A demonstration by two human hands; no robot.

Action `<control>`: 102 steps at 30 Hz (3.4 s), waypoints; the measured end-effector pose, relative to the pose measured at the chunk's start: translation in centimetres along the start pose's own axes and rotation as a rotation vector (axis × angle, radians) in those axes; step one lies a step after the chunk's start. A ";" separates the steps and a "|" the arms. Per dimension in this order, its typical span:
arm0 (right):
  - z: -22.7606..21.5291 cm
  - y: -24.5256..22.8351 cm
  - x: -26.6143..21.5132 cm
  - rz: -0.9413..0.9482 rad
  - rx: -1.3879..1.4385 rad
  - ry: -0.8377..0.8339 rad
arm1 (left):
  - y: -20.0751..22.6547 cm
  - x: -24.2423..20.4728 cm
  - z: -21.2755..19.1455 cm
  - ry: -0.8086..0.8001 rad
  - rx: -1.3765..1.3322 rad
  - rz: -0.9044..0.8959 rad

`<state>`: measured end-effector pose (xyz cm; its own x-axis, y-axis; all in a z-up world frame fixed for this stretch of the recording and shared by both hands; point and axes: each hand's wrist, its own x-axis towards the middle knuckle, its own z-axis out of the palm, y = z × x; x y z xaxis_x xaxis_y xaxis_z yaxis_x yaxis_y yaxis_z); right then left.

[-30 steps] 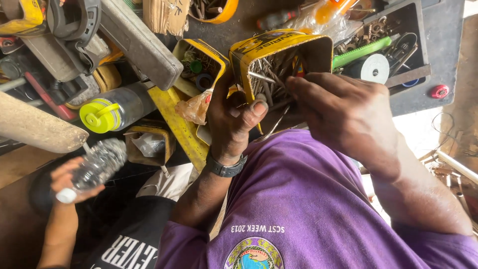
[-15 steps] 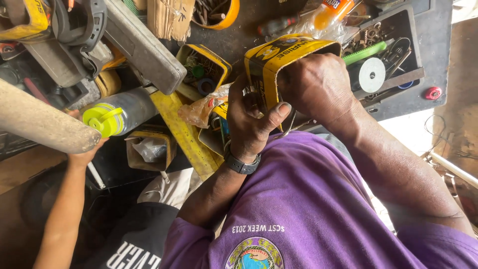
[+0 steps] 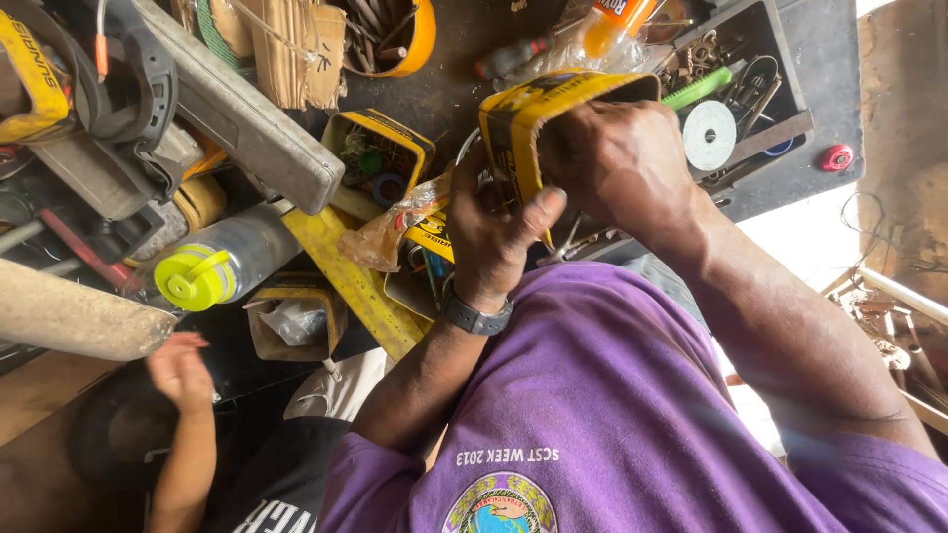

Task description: The person sorts small metal hardware and tools from a yellow tin and a metal bowl on a cluttered workbench. They pick up items, inspect them, and place them into different containers, occasionally moving other items aside to access the contents.

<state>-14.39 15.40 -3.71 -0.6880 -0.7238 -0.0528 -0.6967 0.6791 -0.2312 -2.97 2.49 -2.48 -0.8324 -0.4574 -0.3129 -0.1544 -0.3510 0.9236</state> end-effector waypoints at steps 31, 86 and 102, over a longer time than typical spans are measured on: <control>0.5 2.2 -3.3 0.320 1.658 0.423 | 6.8 3.2 -2.7 -0.206 0.074 -0.066; 4.0 -1.9 -0.6 -0.007 2.012 0.435 | 0.0 -0.1 -2.9 0.185 0.037 0.340; -7.3 -2.5 -0.2 -0.129 0.625 0.525 | 1.4 0.6 -0.5 0.189 0.168 0.327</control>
<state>-13.98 14.77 4.01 -0.7239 -0.5350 0.4357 -0.6414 0.2892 -0.7106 -3.45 1.34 -1.50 -0.7421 -0.6701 -0.0180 0.0042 -0.0315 0.9995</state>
